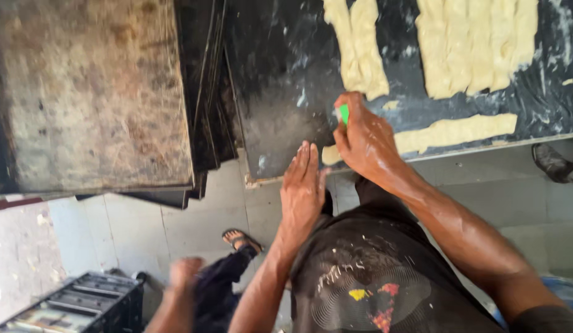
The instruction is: The person flattens dough on a work surface, cuts it into strips and squares using a scraper, and rolls the pieces into small balls with their hands before placing them on a tray.
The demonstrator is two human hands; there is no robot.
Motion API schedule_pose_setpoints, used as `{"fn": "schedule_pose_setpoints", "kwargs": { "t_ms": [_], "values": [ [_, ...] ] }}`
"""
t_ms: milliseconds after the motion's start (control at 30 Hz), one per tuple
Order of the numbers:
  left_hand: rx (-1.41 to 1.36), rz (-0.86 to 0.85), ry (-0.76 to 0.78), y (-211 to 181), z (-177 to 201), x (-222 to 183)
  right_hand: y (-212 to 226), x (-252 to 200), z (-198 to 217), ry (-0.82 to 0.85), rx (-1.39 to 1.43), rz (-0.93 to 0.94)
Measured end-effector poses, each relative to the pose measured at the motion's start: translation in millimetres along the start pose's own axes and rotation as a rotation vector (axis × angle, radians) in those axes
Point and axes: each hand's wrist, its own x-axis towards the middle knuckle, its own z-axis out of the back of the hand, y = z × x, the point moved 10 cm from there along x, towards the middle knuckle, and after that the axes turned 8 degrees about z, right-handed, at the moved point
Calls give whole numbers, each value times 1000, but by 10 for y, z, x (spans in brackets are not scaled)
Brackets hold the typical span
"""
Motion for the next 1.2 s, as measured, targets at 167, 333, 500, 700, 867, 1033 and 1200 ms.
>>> {"fn": "schedule_pose_setpoints", "kwargs": {
  "t_ms": [167,333,500,700,867,1033,1200],
  "values": [
    [-203,2,55,-39,-46,191,-51,107,-306,-54,-150,-9],
    [-280,-4,19,-7,-155,386,-350,-188,7,-85,-262,-133],
    [-505,254,52,442,-26,419,-488,-317,361,-130,-205,-154],
    [-928,410,335,499,-139,200,-841,-364,702,-122,-295,-185],
    [-1107,576,294,357,-268,52,-1186,-402,819,-110,-332,-147],
    [-1044,483,264,77,-236,91,-1527,-563,1040,-86,-355,-291],
    [-1063,592,366,10,-397,103,-1540,-696,1466,-149,-290,-249]
  ]
}}
